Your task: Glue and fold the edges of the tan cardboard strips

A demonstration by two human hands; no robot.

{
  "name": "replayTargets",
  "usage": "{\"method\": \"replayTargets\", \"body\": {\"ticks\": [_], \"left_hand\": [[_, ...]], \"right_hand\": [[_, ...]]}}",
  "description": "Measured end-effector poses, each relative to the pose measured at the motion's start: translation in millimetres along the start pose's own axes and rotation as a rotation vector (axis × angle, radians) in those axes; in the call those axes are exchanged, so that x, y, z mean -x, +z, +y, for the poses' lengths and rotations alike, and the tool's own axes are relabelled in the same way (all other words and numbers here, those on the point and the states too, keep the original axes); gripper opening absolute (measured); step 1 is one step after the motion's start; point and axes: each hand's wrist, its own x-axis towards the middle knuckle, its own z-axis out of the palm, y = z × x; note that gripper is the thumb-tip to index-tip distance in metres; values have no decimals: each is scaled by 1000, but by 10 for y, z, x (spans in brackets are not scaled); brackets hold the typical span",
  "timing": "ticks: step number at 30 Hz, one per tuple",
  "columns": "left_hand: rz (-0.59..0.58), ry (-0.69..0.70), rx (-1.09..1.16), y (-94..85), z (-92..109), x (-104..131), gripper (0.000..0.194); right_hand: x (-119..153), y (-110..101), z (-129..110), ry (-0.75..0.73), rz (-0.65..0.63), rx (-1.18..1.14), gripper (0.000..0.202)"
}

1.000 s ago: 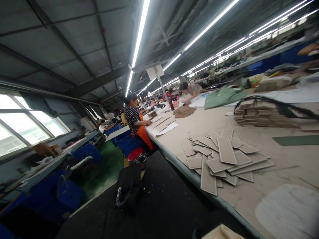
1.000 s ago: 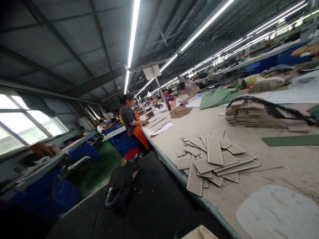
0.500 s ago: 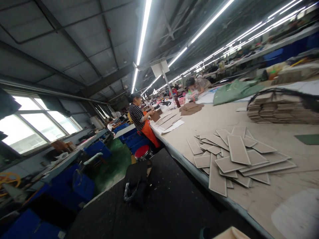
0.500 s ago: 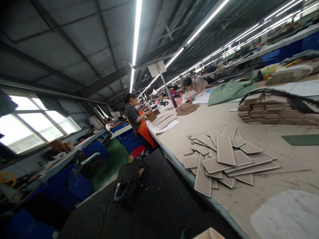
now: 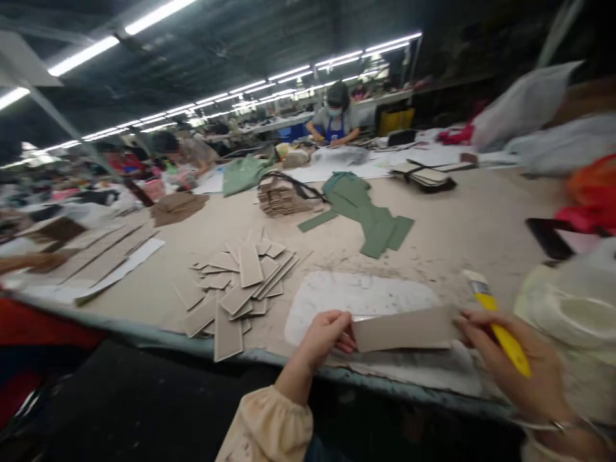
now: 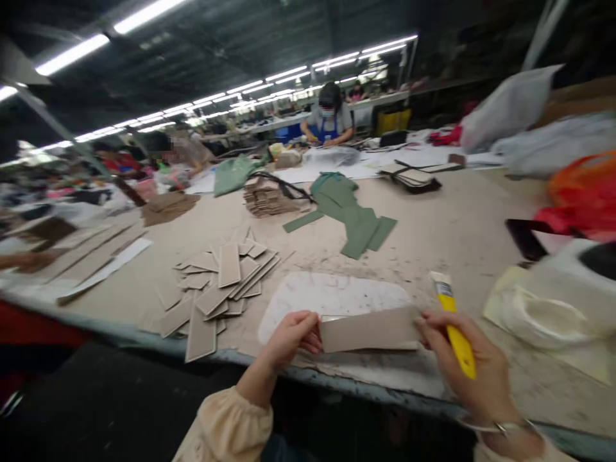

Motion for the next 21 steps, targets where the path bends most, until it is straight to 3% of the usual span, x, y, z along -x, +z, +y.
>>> {"method": "replayTargets", "body": {"ticks": [3,5,8,10,14,16,18,21], "left_hand": [[-190,-119,60,-53,-13,44,69],[-269,-146,69,-46,-12,104,66],[-229,-64,-10,-12,-24,127,48],[-128,94,-108,1,-40,96,36],[105,709,-433,-29,-65,44,16],[167,957,-596,-64,-69,47,22],[180,1088,-699,-96,-67,60,30],[170,1170,-768,-115,-54,79,34]], "right_hand": [[-33,6,79,-35,-18,-27,16],[-32,38,65,-97,1,-46,13],[-7,36,25,-139,31,-32,12],[7,12,4,-91,28,-64,14],[1,-23,-66,64,-54,-210,18],[-15,-25,-110,99,-98,-269,18],[-34,-19,-141,130,-132,-322,18],[-61,-2,-144,179,-132,-373,20]]}}
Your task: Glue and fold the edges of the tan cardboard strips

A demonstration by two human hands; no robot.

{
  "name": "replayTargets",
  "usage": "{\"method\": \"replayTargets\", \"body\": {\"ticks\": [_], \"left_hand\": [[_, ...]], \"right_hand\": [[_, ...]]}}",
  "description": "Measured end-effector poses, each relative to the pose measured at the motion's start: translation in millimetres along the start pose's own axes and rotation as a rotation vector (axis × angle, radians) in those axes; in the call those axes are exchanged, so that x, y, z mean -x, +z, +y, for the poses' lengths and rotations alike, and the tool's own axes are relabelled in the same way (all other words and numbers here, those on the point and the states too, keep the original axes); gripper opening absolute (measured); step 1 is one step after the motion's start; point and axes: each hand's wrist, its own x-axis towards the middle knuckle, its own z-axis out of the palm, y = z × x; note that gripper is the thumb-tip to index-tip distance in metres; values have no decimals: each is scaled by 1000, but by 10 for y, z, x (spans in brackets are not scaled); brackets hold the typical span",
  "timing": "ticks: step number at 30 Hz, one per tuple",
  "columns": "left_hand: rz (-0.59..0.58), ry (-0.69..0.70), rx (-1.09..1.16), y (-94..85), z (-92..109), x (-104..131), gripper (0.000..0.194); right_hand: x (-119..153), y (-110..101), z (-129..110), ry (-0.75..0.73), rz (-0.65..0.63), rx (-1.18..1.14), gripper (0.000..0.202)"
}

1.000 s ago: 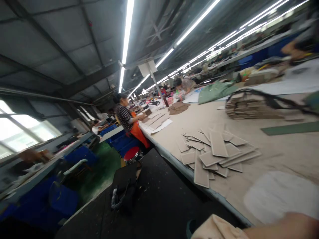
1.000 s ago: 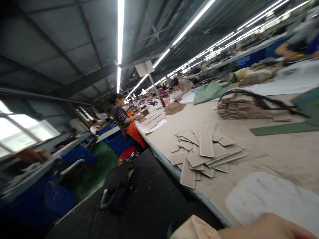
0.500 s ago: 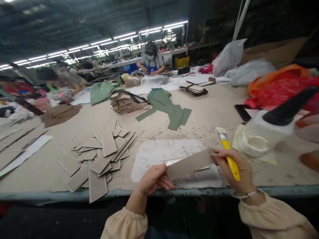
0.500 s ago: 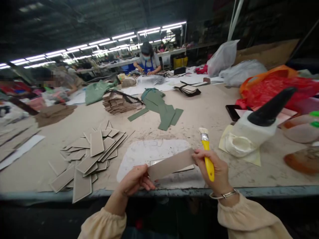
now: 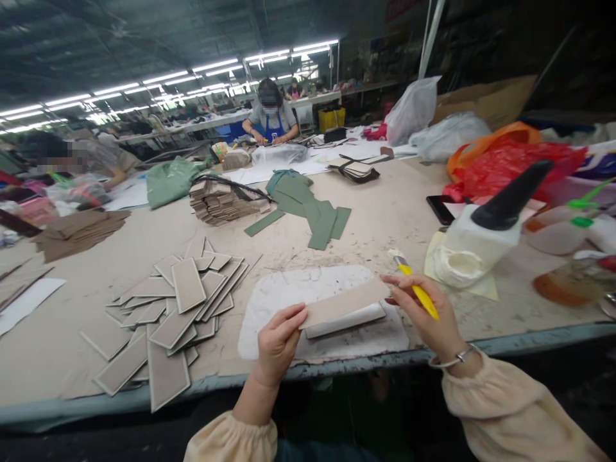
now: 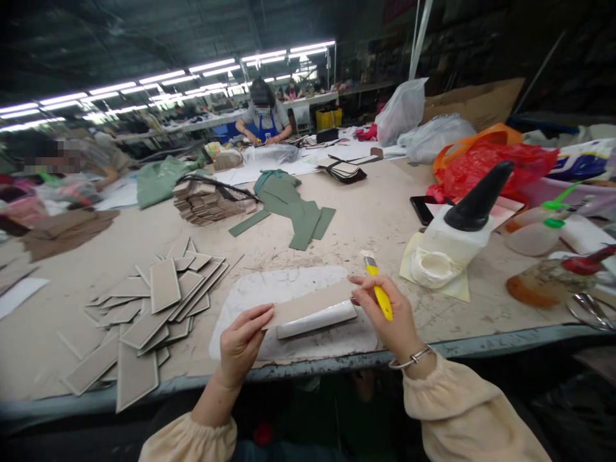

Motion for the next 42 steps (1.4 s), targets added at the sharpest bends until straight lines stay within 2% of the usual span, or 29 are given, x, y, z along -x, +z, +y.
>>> {"method": "replayTargets", "body": {"ticks": [5,9,14,17,22,27,42], "left_hand": [[-16,61,-21,22,23,-16,30],[-68,74,-40,25,-13,-15,29],[-95,-99,-233,-96,-145,7,28],[-217,-128,-227,-156,-187,40,16],[-398,-102,-211,-117,-190,89,19],[-502,-83,-219,-70,-206,97,20],[-536,-93,-239,-60,-223,103,19]], "right_hand": [[-31,-15,72,94,-25,12,30],[-30,-41,123,87,-68,94,30],[-55,-96,138,-22,-4,197,27],[-66,-130,165,-11,14,230,28],[-43,-108,256,7,-1,274,27],[-11,-23,317,15,-28,314,27],[-5,66,412,12,-68,409,21]]}}
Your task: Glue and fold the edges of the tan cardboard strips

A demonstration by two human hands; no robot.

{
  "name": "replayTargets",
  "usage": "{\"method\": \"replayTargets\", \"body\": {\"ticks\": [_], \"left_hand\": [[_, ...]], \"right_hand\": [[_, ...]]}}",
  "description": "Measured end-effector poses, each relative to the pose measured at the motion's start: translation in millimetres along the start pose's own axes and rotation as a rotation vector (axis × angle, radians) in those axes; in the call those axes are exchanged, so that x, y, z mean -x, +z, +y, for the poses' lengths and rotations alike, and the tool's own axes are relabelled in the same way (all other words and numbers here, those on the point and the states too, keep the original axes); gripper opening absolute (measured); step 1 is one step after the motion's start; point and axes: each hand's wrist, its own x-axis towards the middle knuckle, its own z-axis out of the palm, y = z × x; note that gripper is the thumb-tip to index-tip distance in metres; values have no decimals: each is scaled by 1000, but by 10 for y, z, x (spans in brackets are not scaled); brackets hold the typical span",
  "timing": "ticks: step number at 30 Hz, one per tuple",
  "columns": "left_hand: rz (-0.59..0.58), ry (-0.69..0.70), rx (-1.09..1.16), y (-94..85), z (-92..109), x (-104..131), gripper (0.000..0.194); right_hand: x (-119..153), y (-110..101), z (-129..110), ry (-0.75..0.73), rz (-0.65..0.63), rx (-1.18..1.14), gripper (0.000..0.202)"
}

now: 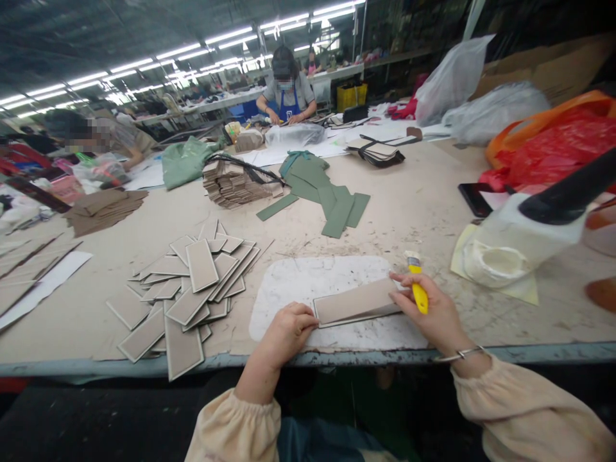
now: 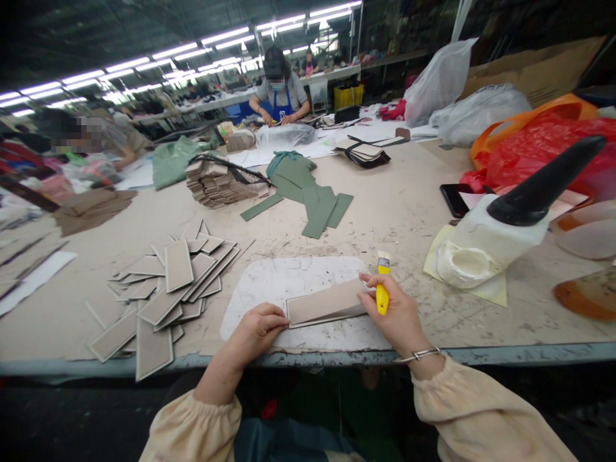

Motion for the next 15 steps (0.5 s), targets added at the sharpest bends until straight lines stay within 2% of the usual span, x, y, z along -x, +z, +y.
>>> {"method": "replayTargets", "body": {"ticks": [15], "left_hand": [[-25,-27,-6,-5,66,-18,20]], "right_hand": [[-16,14,-32,-52,18,128,16]]}}
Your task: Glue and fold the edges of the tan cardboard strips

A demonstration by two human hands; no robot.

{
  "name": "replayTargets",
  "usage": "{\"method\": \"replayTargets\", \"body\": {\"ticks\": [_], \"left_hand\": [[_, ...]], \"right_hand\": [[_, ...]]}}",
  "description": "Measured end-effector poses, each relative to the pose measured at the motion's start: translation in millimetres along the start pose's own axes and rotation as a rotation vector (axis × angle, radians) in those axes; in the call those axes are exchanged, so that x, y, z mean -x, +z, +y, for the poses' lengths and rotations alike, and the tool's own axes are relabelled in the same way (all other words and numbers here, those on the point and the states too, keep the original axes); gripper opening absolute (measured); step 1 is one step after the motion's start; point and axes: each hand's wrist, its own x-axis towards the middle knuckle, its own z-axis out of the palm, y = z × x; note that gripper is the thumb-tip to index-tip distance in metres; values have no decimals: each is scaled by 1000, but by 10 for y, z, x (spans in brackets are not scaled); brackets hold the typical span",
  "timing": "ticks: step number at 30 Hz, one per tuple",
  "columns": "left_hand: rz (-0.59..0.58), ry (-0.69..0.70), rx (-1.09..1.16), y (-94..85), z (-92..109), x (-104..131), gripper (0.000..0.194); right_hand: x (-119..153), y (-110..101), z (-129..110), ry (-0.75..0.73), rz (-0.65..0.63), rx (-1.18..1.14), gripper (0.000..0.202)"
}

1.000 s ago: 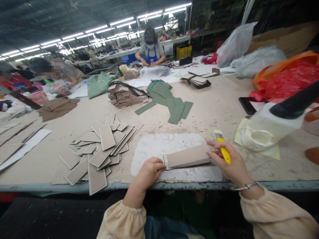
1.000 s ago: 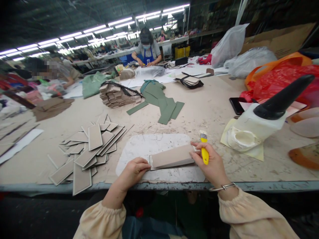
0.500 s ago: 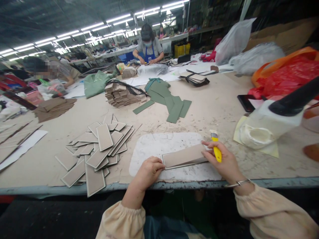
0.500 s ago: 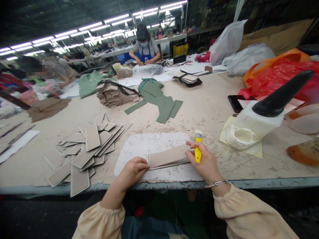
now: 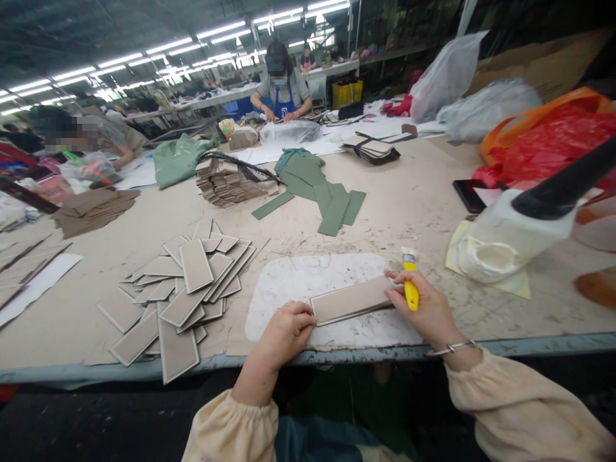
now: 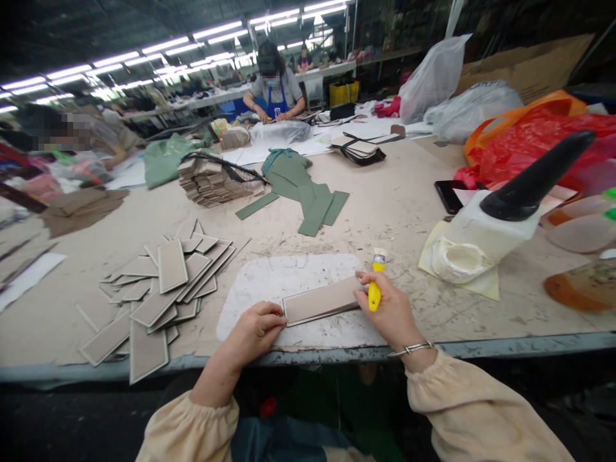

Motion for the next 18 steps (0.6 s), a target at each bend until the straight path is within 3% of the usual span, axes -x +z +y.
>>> {"method": "replayTargets", "body": {"ticks": [18], "left_hand": [[-30,-2,13,-11,9,-8,19]], "right_hand": [[-14,42,36,-32,1,55,15]]}}
